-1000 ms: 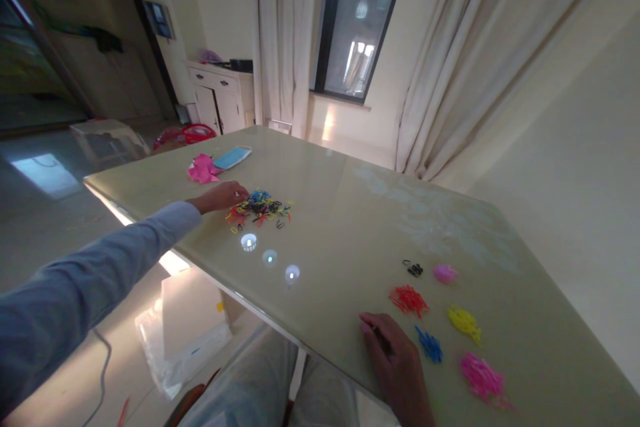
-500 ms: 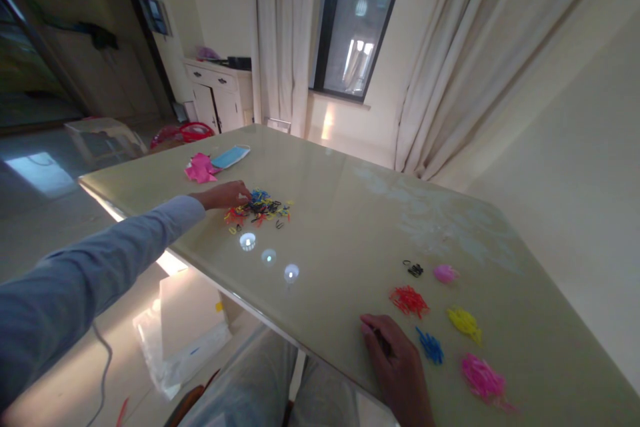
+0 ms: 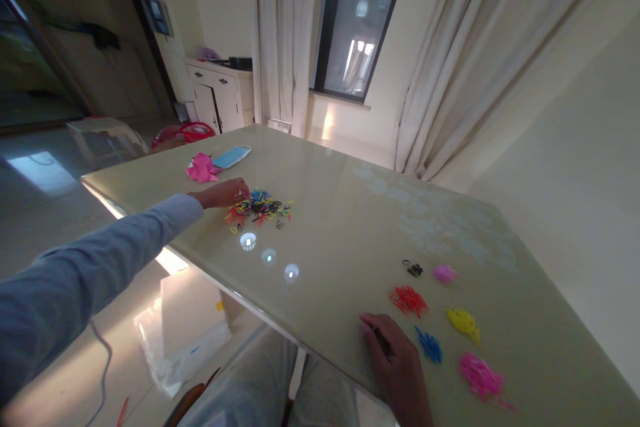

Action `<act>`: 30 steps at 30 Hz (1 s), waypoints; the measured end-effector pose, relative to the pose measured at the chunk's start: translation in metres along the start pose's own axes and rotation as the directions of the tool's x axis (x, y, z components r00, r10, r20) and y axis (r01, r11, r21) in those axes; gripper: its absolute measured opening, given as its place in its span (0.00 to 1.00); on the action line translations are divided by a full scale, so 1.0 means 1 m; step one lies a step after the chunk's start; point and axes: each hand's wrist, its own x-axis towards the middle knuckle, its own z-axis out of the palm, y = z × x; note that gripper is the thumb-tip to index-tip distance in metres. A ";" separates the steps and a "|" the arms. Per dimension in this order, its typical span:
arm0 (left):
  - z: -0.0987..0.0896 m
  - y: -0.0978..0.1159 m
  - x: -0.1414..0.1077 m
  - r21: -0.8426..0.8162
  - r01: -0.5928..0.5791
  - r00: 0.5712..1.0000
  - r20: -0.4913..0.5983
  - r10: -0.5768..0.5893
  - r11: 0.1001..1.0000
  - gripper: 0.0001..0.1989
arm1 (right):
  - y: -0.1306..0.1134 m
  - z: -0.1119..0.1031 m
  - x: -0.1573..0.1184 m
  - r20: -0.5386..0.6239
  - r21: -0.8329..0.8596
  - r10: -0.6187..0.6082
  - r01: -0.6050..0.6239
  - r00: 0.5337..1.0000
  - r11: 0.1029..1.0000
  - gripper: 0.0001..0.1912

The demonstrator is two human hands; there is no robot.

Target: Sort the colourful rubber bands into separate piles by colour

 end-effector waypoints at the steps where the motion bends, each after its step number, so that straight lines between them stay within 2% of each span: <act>1: -0.001 0.000 0.000 -0.012 0.019 1.000 0.000 -0.019 1.000 0.10 | 0.000 0.000 0.000 -0.001 0.004 0.001 -0.001 1.000 1.000 0.18; 9: -0.007 0.004 -0.002 -0.186 0.193 0.980 -0.008 -0.198 0.963 0.12 | 0.000 0.000 -0.001 0.020 0.009 0.030 -0.030 0.999 0.999 0.19; 15: -0.015 0.012 -0.007 -0.348 0.265 0.959 -0.006 -0.285 0.899 0.12 | -0.001 0.001 -0.001 0.015 0.034 0.024 -0.024 1.000 0.999 0.21; 20: -0.024 0.030 -0.012 -0.495 0.299 0.943 0.021 -0.333 0.816 0.17 | 0.001 0.002 -0.002 0.014 0.031 0.019 -0.019 1.000 0.999 0.18; 22: -0.026 0.045 -0.014 -0.609 0.298 0.928 0.004 -0.373 0.735 0.19 | 0.002 0.002 -0.002 0.008 0.036 0.011 -0.012 1.000 0.999 0.18; 24: -0.026 0.067 -0.016 -0.753 0.267 0.911 -0.007 -0.413 0.601 0.20 | 0.002 0.002 -0.002 0.005 0.040 0.013 -0.013 1.000 0.999 0.17; 27: -0.023 0.110 -0.020 -0.907 0.186 0.907 0.011 -0.421 0.378 0.20 | -0.001 0.003 -0.003 0.007 0.057 0.017 -0.017 1.000 0.998 0.16; 30: -0.018 0.158 -0.025 -0.968 0.121 0.925 0.030 -0.379 0.218 0.18 | -0.004 0.003 -0.004 0.003 0.084 0.019 -0.019 1.000 0.996 0.15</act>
